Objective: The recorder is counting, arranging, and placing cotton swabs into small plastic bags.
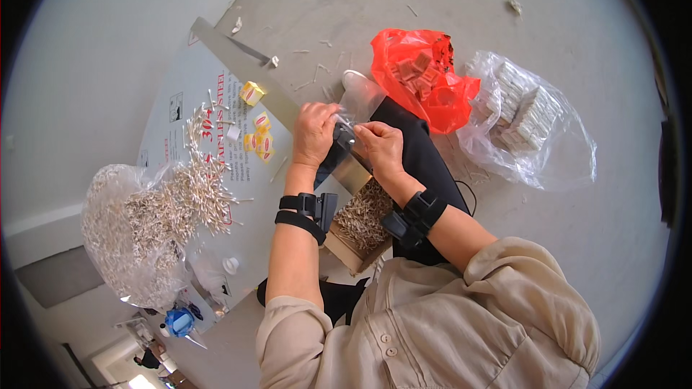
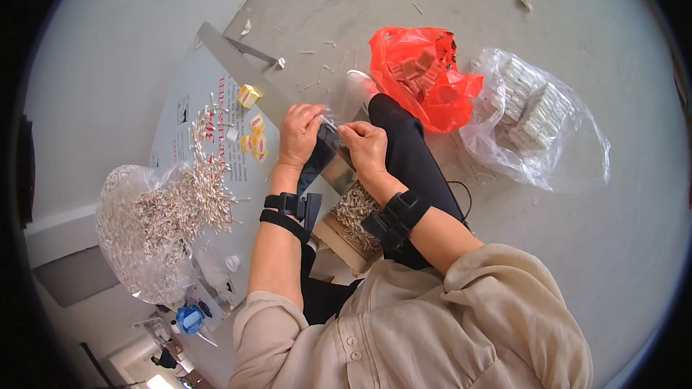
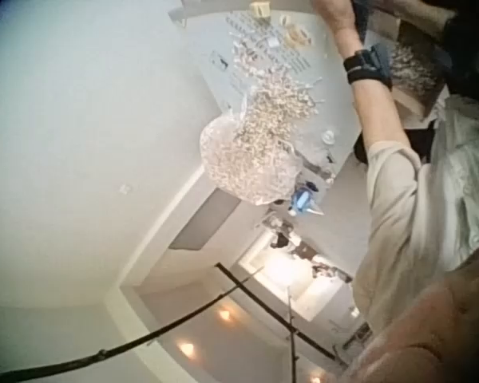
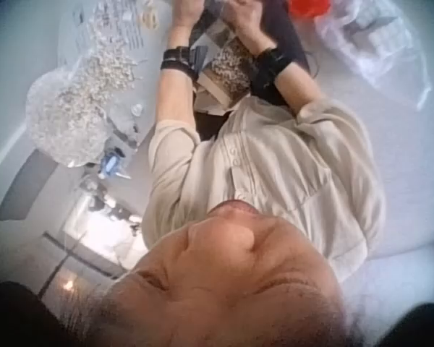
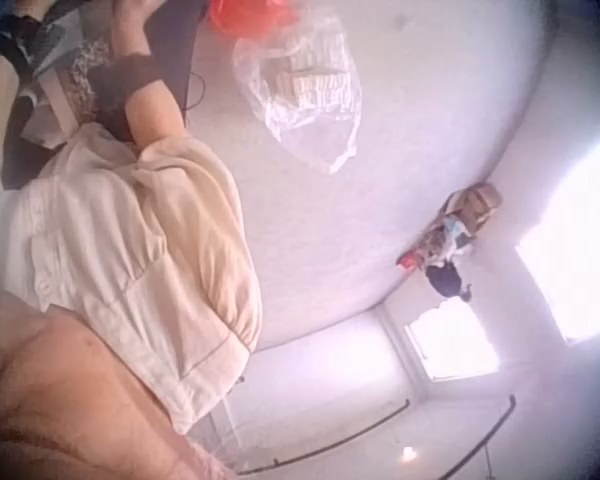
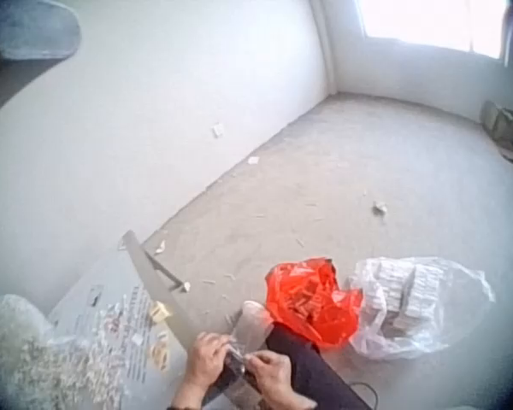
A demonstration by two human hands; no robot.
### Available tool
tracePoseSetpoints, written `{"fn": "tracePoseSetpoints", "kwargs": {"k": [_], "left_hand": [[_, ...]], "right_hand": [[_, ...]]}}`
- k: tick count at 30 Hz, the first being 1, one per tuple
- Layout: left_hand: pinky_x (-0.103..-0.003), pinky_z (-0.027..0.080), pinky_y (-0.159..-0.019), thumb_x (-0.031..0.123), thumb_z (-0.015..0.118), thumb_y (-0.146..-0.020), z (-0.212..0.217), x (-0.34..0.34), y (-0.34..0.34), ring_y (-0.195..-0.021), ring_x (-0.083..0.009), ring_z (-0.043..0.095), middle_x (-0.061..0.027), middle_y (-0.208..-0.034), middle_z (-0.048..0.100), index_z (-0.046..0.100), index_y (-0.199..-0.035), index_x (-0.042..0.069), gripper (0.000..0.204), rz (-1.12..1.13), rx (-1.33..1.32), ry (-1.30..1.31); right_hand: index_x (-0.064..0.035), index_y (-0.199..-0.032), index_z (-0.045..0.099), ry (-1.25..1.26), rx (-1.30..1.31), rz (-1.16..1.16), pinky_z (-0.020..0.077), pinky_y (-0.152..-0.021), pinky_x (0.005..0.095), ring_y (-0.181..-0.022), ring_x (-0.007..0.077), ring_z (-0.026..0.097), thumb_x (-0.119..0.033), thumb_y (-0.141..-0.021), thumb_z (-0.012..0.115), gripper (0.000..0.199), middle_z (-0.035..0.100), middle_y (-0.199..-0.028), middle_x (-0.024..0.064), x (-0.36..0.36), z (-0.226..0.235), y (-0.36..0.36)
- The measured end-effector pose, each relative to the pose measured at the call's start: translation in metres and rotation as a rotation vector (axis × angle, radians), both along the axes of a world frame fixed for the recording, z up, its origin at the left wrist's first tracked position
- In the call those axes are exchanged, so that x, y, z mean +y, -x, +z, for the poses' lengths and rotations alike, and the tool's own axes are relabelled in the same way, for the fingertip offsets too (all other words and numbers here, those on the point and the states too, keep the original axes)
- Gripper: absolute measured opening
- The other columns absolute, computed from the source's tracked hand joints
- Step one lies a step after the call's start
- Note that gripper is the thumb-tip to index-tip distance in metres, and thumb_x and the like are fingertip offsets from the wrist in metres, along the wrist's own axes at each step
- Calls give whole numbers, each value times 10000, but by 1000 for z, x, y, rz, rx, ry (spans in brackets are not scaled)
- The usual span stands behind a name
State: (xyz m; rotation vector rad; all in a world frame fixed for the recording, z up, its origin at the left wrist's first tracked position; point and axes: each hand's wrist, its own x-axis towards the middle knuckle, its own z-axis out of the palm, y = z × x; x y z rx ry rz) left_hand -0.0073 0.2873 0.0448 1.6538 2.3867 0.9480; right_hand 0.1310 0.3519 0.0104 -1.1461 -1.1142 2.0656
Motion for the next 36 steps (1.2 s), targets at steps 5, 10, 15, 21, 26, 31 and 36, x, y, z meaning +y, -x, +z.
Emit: {"fn": "tracePoseSetpoints", "kwargs": {"k": [5, 10, 15, 21, 26, 31, 36], "left_hand": [[-392, 489, -776, -8, 615, -797, -4, -8, -11, -887, -303, 580, -103, -895, 639, 686, -1032, 57, 254, 47, 118, -55], [-401, 493, -768, -44, 587, -792, -9, -12, -16, -854, -313, 594, -107, -882, 659, 682, -1035, 45, 275, 113, 52, -88], [-399, 507, -785, -39, 575, -791, -12, -11, -12, -888, -314, 611, -120, -918, 680, 682, -1016, 36, 260, 65, 22, -55], [-335, 511, -772, -30, 582, -813, -12, -15, -2, -852, -250, 630, -97, -916, 704, 712, -969, 20, 209, 30, -151, 12], [-268, 489, -687, 24, 630, -859, -7, -21, 13, -715, -105, 583, -31, -779, 681, 713, -936, -5, 117, 197, -718, 142], [-321, 492, -683, 77, 686, -829, -5, -38, 16, -729, -195, 604, -89, -769, 657, 695, -880, 15, 82, 190, -560, 278], [-413, 484, -815, 111, 701, -802, -1, -52, 5, -920, -311, 565, -98, -867, 626, 679, -833, 54, 68, 184, -124, 314]], "right_hand": [[35, -856, 728, -109, -14, 17, 445, -578, 232, -631, 68, 551, -88, -835, 715, 125, 643, -690, 19, -6, -8, -3], [38, -863, 727, -152, 2, -15, 456, -599, 229, -650, 71, 568, -81, -830, 714, 124, 652, -706, 30, -7, -9, -5], [37, -840, 721, -104, -8, 31, 450, -585, 227, -636, 53, 548, -52, -813, 712, 93, 630, -680, -1, -4, -14, -7], [37, -782, 703, -47, 29, 79, 417, -544, 219, -601, 47, 527, -33, -781, 728, 75, 620, -655, -13, -2, -25, -7], [34, -730, 686, -16, 21, 84, 459, -638, 281, -756, 130, 608, -21, -720, 748, 83, 646, -768, 53, -16, -28, -2], [13, -695, 692, -333, -103, 151, 474, -763, 357, -949, 264, 617, -70, -642, 781, 133, 646, -987, 124, -31, -31, -5], [-29, -692, 712, -656, -488, 317, 471, -841, 388, -1034, 318, 575, -173, -647, 784, 167, 641, -1054, 98, -49, -9, -2]]}}
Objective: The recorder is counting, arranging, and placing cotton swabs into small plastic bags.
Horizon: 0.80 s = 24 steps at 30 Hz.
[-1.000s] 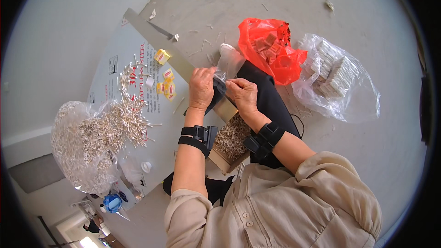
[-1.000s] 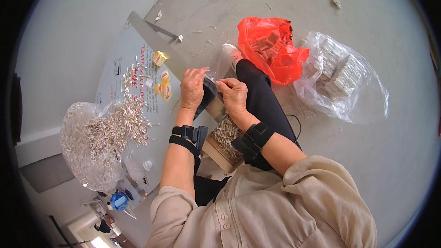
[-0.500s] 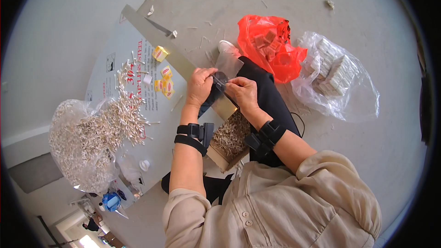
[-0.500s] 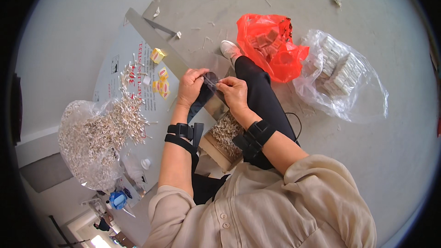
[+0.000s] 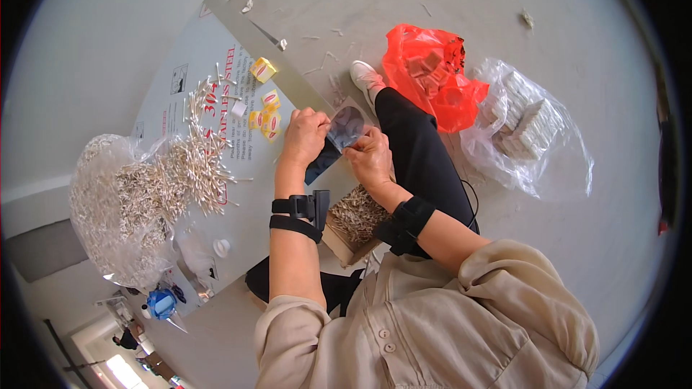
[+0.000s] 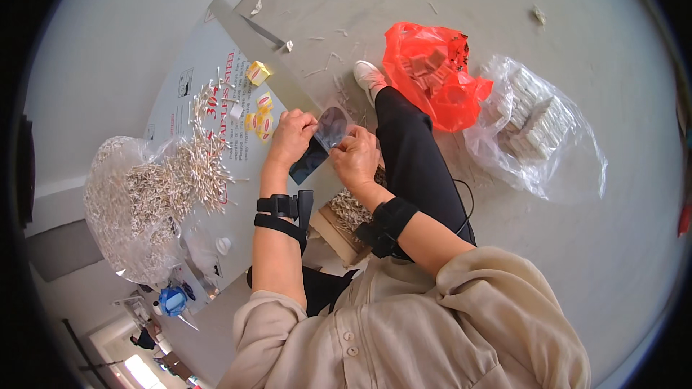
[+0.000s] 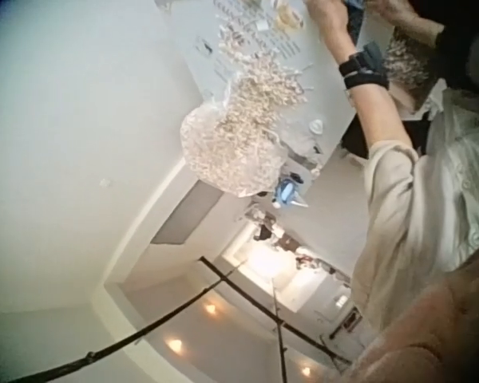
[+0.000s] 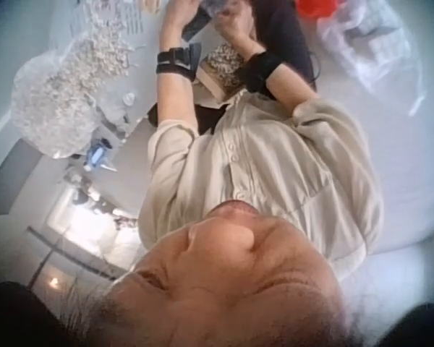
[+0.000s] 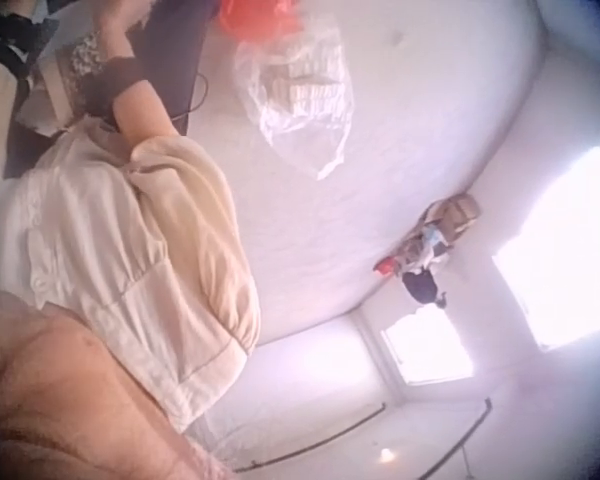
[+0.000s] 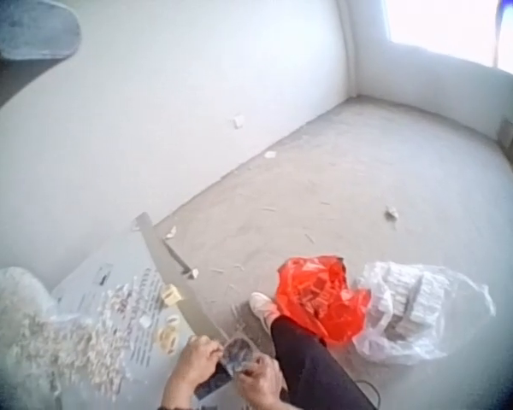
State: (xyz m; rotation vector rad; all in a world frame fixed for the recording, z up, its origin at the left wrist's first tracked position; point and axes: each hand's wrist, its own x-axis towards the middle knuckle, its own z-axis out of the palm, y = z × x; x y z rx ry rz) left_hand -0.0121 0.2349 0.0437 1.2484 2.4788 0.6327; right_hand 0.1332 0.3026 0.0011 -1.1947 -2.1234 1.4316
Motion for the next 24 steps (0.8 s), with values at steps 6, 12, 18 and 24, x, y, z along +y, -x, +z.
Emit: {"fn": "tracePoseSetpoints", "kwargs": {"k": [6, 12, 18, 24], "left_hand": [[-441, 480, -823, 122, 700, -794, -3, -5, -10, -935, -343, 555, -104, -890, 612, 661, -805, 87, 53, 95, 89, -29], [-444, 471, -834, 98, 707, -785, -5, -2, -23, -931, -351, 557, -112, -886, 615, 615, -825, 63, 106, 148, 172, -96], [-443, 480, -771, 41, 641, -814, -21, -54, -19, -870, -341, 576, -128, -874, 606, 581, -880, 48, 90, 489, 168, -453], [-418, 477, -797, -13, 646, -770, -38, -174, 17, -872, -315, 583, -103, -903, 619, 633, -901, 50, 146, 1006, 320, -478]], "right_hand": [[-31, -640, 670, 53, 82, 44, 468, -854, 405, -998, 315, 566, -195, -677, 771, 197, 637, -1024, 96, 1, -10, 0], [25, -607, 609, 35, 147, 17, 449, -686, 388, -789, 307, 554, -156, -671, 780, 257, 546, -774, 125, 4, -15, -2], [-19, -709, 534, 98, 343, -72, 439, -698, 312, -794, 180, 516, -40, -782, 742, 222, 535, -904, 75, 7, 0, -20], [-22, -848, 557, -145, 412, 423, 449, -663, 331, -697, 240, 517, -2, -774, 701, 163, 530, -825, 93, -7, 46, -11]]}}
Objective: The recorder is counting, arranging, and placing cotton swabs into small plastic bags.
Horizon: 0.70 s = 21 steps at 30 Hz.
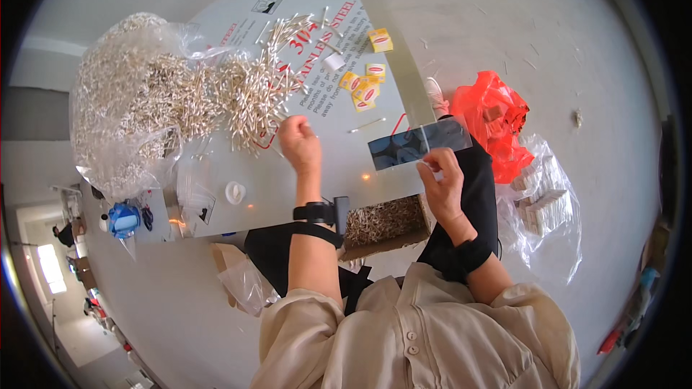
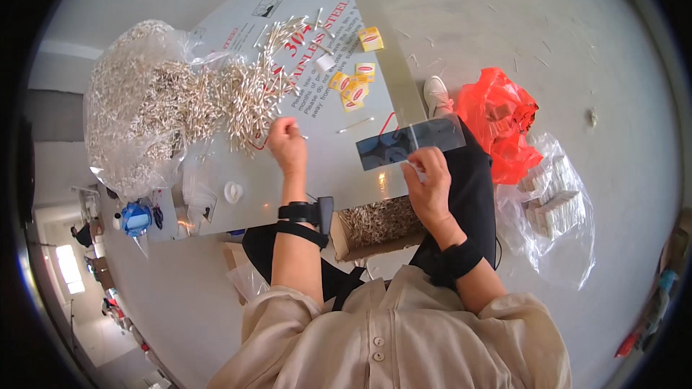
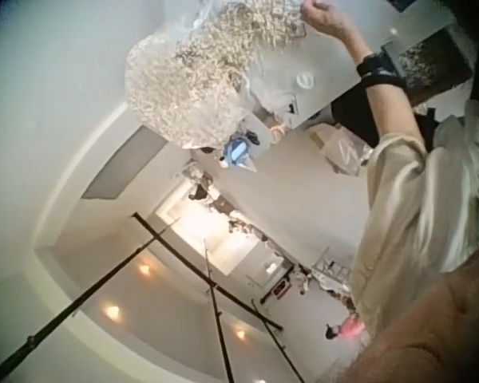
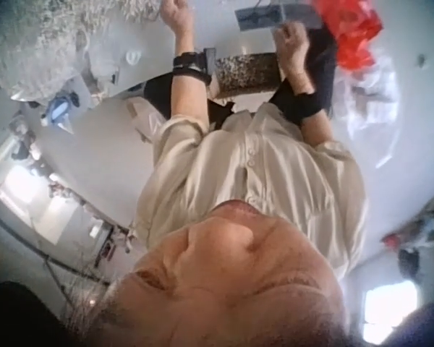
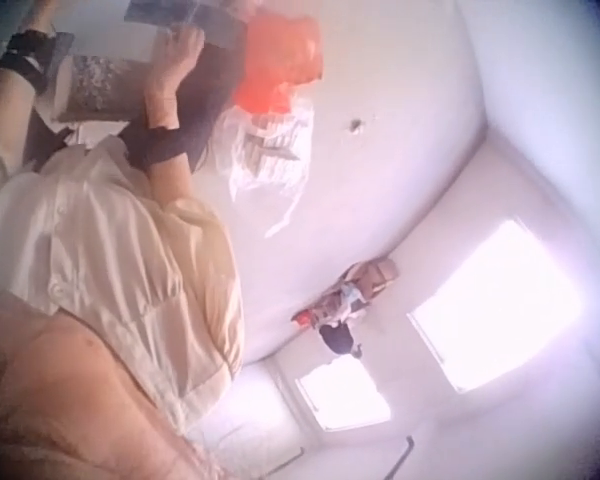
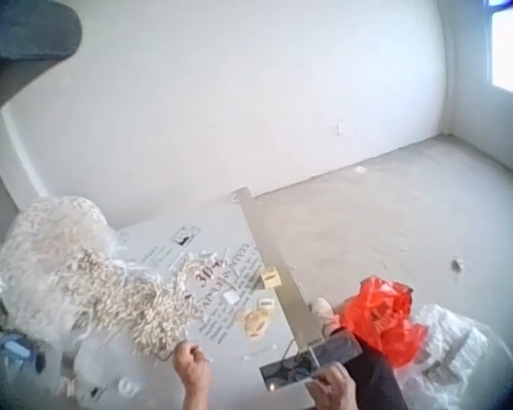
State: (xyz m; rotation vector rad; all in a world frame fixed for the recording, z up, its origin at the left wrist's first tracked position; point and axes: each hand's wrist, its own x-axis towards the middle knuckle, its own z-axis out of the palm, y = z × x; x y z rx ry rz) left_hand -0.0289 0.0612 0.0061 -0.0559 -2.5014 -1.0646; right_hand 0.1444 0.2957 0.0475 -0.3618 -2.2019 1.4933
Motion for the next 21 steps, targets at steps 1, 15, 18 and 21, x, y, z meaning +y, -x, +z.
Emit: {"fn": "tracePoseSetpoints", "kwargs": {"k": [1, 15, 18, 21], "left_hand": [[-420, 473, -824, -14, 657, -767, 2, -9, 1, -900, -310, 580, -101, -939, 617, 641, -949, 54, 194, 17, -116, -43], [-467, 397, -978, -57, 615, -762, -16, -67, -10, -1104, -363, 509, -140, -1121, 586, 593, -1153, 41, 404, 323, -27, 183], [-454, 409, -965, -85, 569, -765, -8, -58, 0, -1080, -360, 525, -146, -1084, 595, 591, -1152, 33, 405, 94, -190, -271], [-443, 412, -980, -102, 534, -777, 0, -65, 5, -1098, -349, 527, -150, -1115, 585, 588, -1164, 33, 414, 165, -168, -144]], "right_hand": [[-17, -925, 600, -38, -44, 67, 475, -696, 375, -730, 285, 561, -3, -751, 709, 205, 550, -813, 102, 2, -2, 8], [-46, -848, 621, -696, -32, 238, 512, -764, 416, -909, 322, 589, -92, -783, 703, 115, 574, -901, 110, -23, -29, 150], [-36, -850, 634, -754, -24, 210, 513, -752, 408, -888, 315, 587, -97, -798, 695, 101, 579, -902, 117, -22, -30, 167], [-42, -883, 631, -637, -43, 242, 513, -764, 412, -907, 330, 590, -148, -785, 721, 171, 580, -908, 124, -43, -25, 174]]}}
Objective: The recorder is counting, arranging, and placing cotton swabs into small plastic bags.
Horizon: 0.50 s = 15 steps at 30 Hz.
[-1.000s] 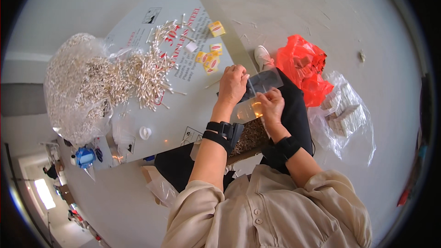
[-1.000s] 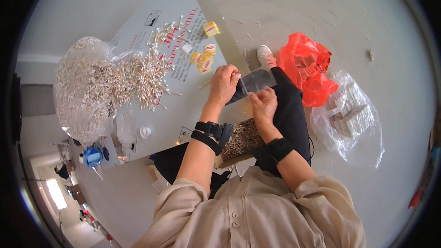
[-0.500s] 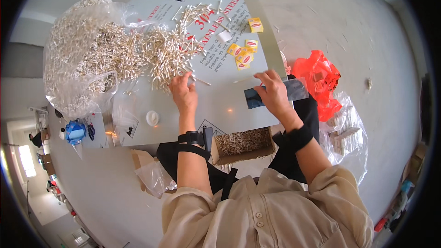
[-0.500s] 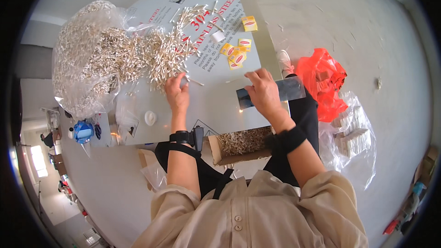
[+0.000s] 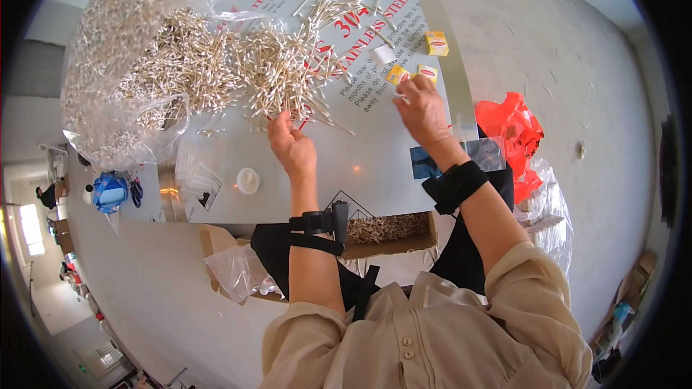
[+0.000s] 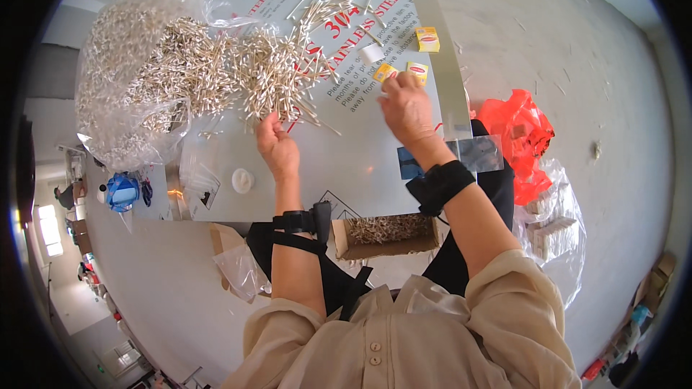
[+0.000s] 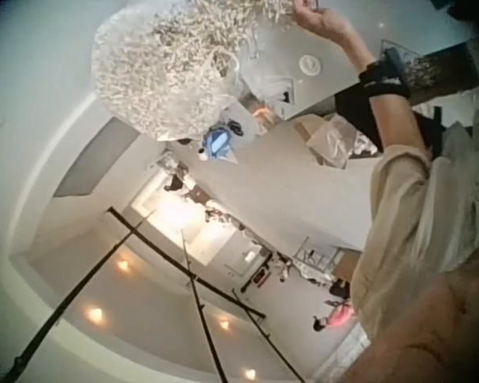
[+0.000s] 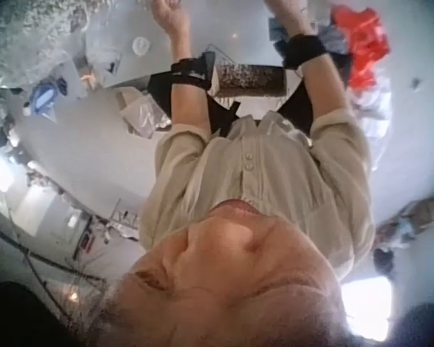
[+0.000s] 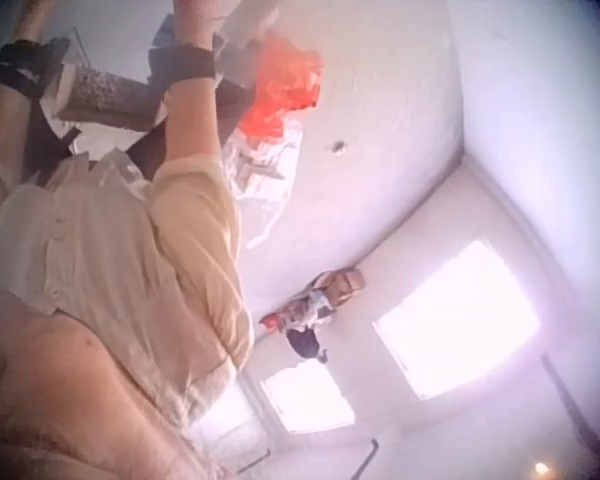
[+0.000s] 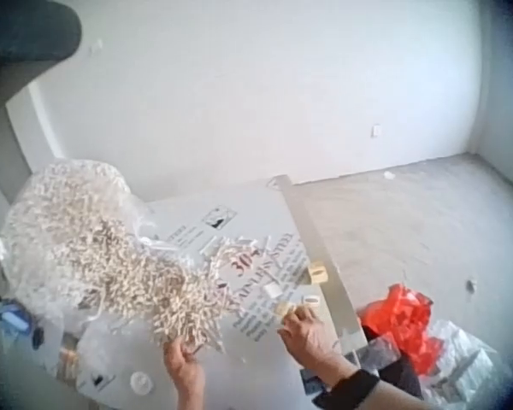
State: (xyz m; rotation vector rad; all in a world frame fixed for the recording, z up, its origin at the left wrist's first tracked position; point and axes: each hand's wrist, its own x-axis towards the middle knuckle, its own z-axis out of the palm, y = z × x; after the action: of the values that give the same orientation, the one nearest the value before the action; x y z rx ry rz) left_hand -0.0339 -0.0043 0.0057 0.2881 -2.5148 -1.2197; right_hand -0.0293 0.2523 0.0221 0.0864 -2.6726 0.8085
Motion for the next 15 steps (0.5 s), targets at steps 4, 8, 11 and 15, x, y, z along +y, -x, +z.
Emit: {"fn": "tracePoseSetpoints", "kwargs": {"k": [4, 8, 11, 15], "left_hand": [[-450, 400, -998, -93, 542, -778, 2, -6, 4, -1108, -358, 516, -147, -1153, 578, 585, -1178, 35, 423, 171, 108, 365], [-458, 394, -1002, -86, 553, -762, -9, -19, 2, -1099, -370, 510, -139, -1180, 578, 590, -1177, 33, 434, 109, 102, 335], [-455, 402, -995, -84, 554, -757, -12, -12, 0, -1105, -376, 507, -132, -1205, 576, 597, -1181, 34, 442, -150, 108, 291], [-450, 412, -993, -94, 544, -757, -10, -1, -3, -1129, -376, 503, -132, -1204, 575, 599, -1188, 34, 453, -288, 119, 222]], "right_hand": [[0, -997, 608, 141, -162, 131, 490, -838, 435, -1006, 358, 580, -310, -763, 774, 423, 583, -1005, 163, -65, 12, 7], [8, -1066, 576, -49, -192, 110, 446, -882, 430, -999, 335, 560, -386, -756, 758, 533, 549, -1033, 194, -134, 18, 18], [-43, -997, 586, -96, -123, 91, 434, -845, 413, -941, 298, 562, -291, -773, 718, 359, 565, -983, 146, -146, 6, 33], [-62, -954, 608, -163, -158, 172, 438, -808, 399, -964, 266, 576, -176, -781, 637, 210, 605, -956, 96, -140, -3, 40]]}}
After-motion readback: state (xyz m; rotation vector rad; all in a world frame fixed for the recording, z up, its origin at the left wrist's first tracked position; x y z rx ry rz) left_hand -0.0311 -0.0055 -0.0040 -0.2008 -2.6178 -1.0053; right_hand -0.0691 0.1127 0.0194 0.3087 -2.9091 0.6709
